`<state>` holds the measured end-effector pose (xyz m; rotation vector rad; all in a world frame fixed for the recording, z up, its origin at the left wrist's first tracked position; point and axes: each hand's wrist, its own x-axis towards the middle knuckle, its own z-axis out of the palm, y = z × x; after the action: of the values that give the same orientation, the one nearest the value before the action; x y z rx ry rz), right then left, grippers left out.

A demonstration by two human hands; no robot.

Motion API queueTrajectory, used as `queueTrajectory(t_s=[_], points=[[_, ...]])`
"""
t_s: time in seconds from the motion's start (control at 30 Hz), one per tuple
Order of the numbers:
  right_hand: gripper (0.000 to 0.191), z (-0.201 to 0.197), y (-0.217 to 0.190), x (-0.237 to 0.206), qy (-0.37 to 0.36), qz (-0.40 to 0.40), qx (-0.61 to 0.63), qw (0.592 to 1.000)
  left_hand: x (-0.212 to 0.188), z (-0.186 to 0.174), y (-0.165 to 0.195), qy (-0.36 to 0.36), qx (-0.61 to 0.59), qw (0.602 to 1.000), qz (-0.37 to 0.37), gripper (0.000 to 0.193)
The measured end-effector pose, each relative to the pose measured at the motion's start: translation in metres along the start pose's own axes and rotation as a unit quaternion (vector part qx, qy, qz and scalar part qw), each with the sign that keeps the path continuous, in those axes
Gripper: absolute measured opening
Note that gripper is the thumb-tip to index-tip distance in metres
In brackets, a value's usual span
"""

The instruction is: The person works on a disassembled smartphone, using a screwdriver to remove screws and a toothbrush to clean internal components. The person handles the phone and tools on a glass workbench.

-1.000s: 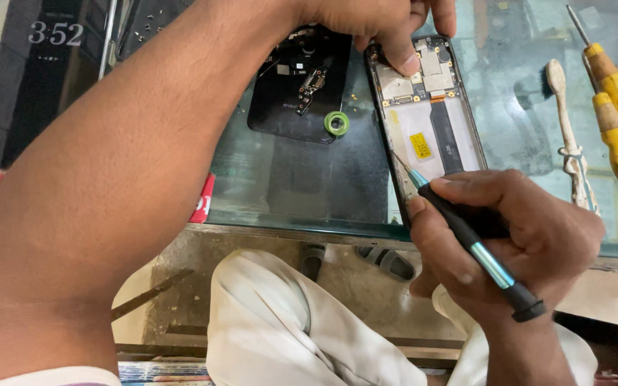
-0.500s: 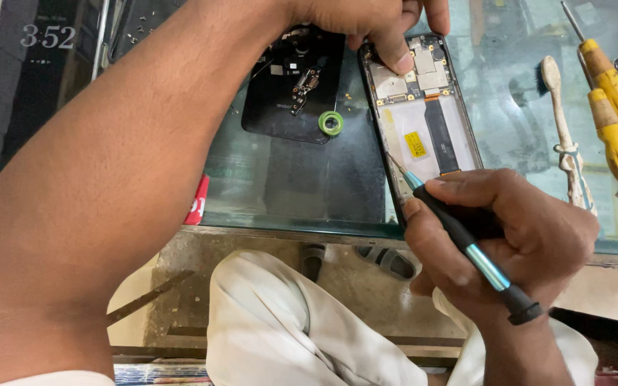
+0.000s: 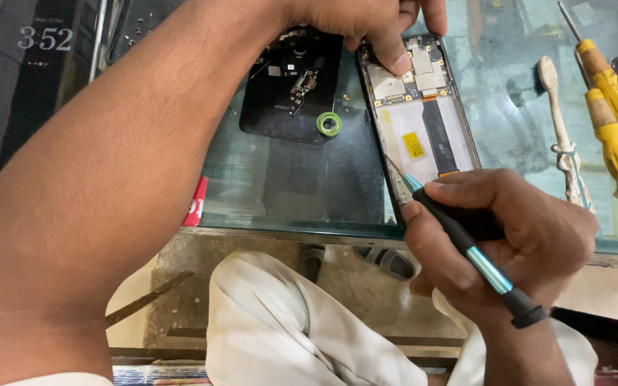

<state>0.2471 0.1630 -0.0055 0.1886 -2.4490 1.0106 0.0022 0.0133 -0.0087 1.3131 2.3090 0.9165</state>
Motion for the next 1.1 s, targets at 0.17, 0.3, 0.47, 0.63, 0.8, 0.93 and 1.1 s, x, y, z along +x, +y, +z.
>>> queueTrajectory(t_s=[0.17,0.3,0.47,0.63,0.8,0.93,1.1], points=[[0.015,-0.001,0.000,0.003,-0.009,-0.024,0.021,0.999,0.003,0.000,-0.002,-0.002,0.010,1.000,0.004,0.052],[0.012,-0.002,-0.001,0.005,-0.019,-0.049,0.033,0.998,0.003,0.002,-0.004,0.002,-0.001,1.000,0.007,0.051],[0.011,0.000,-0.003,0.008,-0.011,-0.063,-0.001,0.998,0.001,0.003,-0.002,0.006,0.014,1.000,-0.006,0.051],[0.013,-0.001,-0.001,0.003,-0.006,-0.027,0.020,0.999,0.001,0.002,-0.002,0.011,0.024,1.000,-0.006,0.051],[0.014,0.001,0.005,-0.001,0.007,-0.044,-0.012,0.999,0.003,0.001,-0.003,-0.003,0.015,1.000,0.005,0.051],[0.017,0.001,0.008,-0.001,0.009,-0.053,-0.005,0.999,0.002,0.000,-0.003,-0.010,0.000,1.000,0.014,0.051],[0.017,0.001,0.001,-0.001,0.009,-0.024,0.015,1.000,0.002,0.001,0.000,-0.003,-0.004,1.000,-0.002,0.051]])
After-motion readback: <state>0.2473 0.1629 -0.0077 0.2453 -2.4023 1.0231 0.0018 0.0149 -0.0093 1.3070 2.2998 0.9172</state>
